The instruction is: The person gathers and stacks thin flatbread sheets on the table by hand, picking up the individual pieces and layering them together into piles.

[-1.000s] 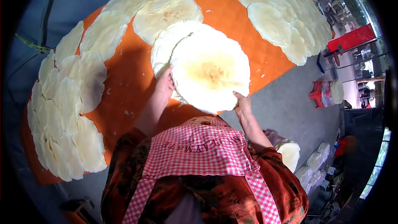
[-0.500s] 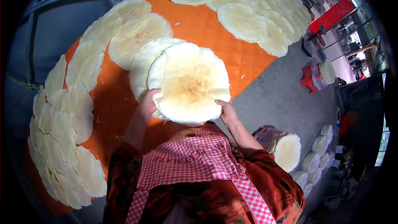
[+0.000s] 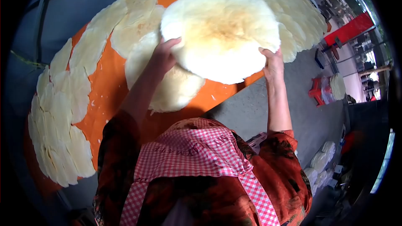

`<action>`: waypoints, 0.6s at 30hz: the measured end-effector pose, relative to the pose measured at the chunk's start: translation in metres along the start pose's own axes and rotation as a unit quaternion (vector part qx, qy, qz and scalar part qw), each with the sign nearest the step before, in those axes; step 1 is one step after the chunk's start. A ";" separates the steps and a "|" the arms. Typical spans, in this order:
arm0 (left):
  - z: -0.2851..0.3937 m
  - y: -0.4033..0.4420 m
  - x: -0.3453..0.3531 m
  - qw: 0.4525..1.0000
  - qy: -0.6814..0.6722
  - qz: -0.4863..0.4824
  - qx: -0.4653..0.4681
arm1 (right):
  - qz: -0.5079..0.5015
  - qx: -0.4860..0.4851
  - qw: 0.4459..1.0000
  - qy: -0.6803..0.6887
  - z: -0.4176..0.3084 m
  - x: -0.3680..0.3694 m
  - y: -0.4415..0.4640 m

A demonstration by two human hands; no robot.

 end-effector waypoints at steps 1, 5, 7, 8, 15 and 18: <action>-0.009 0.000 0.018 0.999 0.031 -0.020 -0.013 | 0.024 0.001 1.000 -0.017 -0.001 -0.011 0.006; -0.050 -0.039 0.115 0.708 -0.459 0.069 -0.532 | 0.041 0.027 0.999 0.000 0.072 -0.075 0.040; -0.119 -0.111 0.158 0.735 -0.387 0.030 -0.555 | 0.083 0.127 0.988 -0.009 0.163 -0.137 0.060; -0.140 -0.136 0.148 0.831 -0.169 0.020 -0.530 | 0.097 0.143 0.985 -0.027 0.200 -0.158 0.058; -0.055 -0.188 -0.118 0.660 0.513 0.245 -0.491 | 0.120 0.196 0.971 -0.068 0.227 -0.180 0.055; -0.078 -0.232 -0.150 0.635 0.433 0.214 -0.602 | 0.132 0.205 0.967 -0.076 0.226 -0.177 0.053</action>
Point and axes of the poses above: each hand's wrist, its own y-axis towards the middle knuckle, its own x-axis out of the palm, z = x × y, the point moved 7 cm from there along y, towards the middle knuckle, and after that the axes turned 15 degrees about z, right-handed, at the moved point
